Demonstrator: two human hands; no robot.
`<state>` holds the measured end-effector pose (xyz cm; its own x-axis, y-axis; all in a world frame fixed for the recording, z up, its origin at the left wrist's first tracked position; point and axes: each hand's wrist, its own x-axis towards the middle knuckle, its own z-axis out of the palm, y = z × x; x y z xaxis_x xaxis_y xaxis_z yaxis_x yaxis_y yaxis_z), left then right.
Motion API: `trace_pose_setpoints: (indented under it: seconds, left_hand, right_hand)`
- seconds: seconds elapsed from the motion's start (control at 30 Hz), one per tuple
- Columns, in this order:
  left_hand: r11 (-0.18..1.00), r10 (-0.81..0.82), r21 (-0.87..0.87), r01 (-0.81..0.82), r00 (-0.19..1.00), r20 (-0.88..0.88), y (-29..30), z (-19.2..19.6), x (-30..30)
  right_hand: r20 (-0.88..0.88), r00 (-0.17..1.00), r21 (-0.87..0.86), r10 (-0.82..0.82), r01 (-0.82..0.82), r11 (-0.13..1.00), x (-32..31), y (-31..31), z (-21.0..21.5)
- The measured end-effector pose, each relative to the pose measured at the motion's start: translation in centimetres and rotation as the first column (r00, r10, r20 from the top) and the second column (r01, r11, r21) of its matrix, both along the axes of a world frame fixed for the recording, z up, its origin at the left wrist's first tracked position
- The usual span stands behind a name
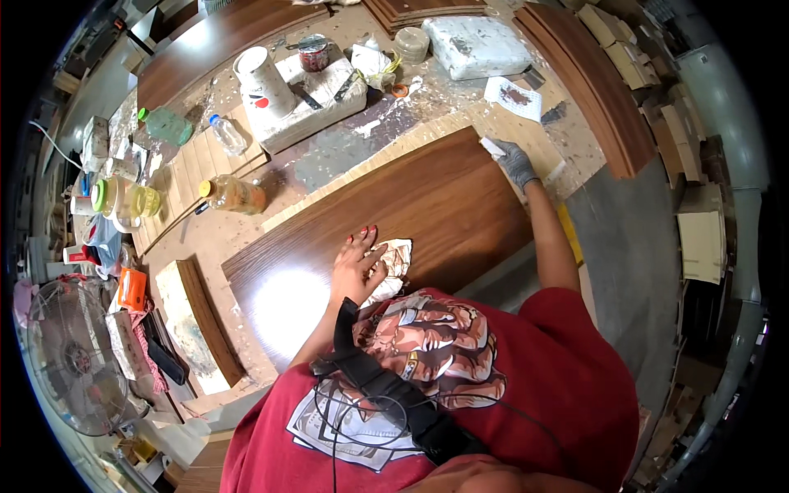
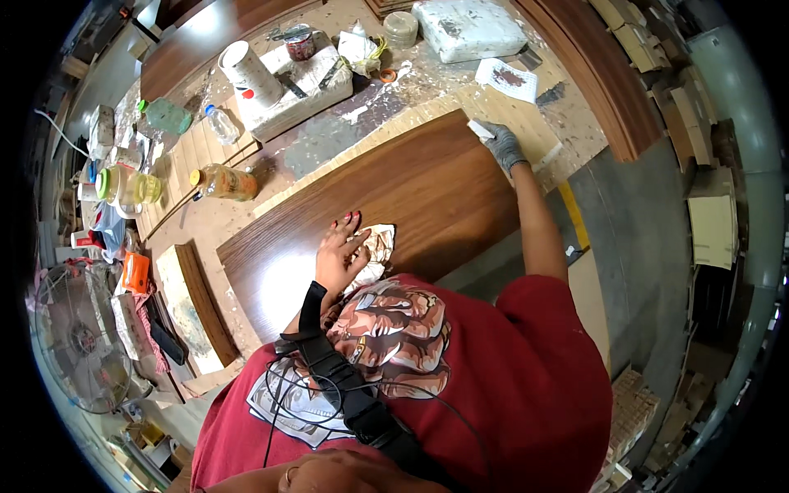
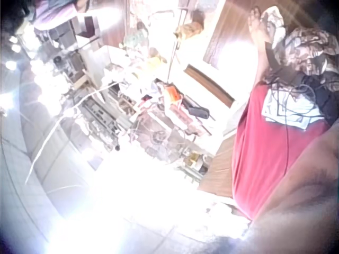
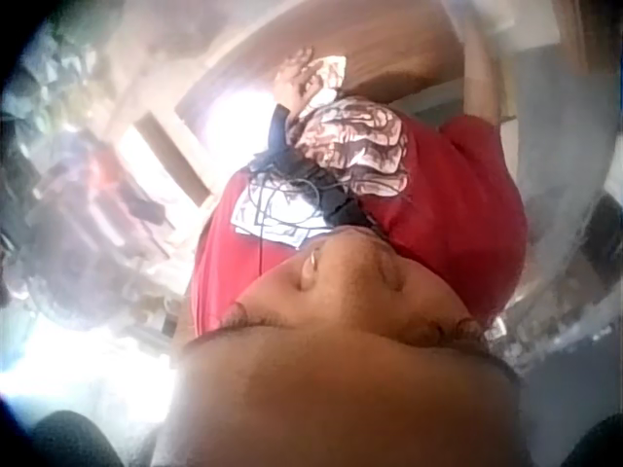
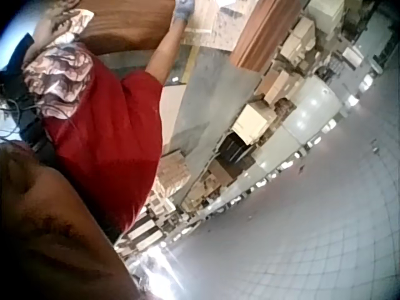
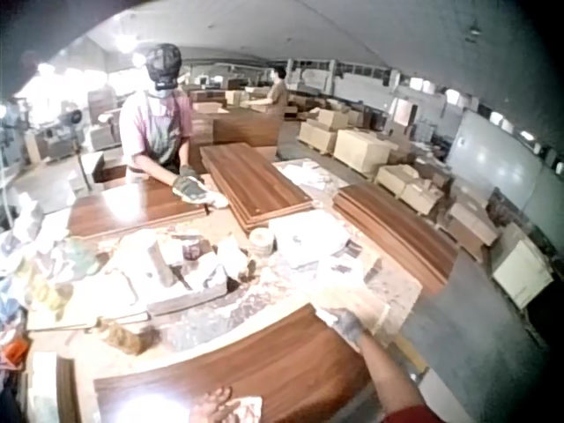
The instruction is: The person wipes a wood panel using a cloth, occasionally applying liquid from a bottle and moving small wood pieces on the workbench.
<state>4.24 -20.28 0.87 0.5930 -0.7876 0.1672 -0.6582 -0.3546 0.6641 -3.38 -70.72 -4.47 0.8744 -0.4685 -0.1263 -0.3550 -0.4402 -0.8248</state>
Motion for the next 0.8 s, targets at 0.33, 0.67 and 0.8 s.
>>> trace_pose_setpoints:
  seconds: [0.33,0.67,0.8]
  left_hand:
    - [1.0,0.017,-0.023,-0.017,1.0,0.015,-0.3,-0.3,-0.4]
    - [1.0,0.019,0.004,-0.019,0.997,0.078,0.0,-0.4,-0.7]
    - [1.0,0.001,0.022,-0.002,0.997,0.078,-0.5,-0.3,-0.7]
  right_hand:
    - [0.011,0.997,-0.133,-0.07,0.071,0.989,-10.2,2.1,0.0]
    - [-0.019,0.995,-0.273,-0.103,0.094,0.957,-22.2,6.0,1.0]
    - [0.076,0.968,-0.379,-0.24,0.251,0.89,-27.2,7.4,0.8]
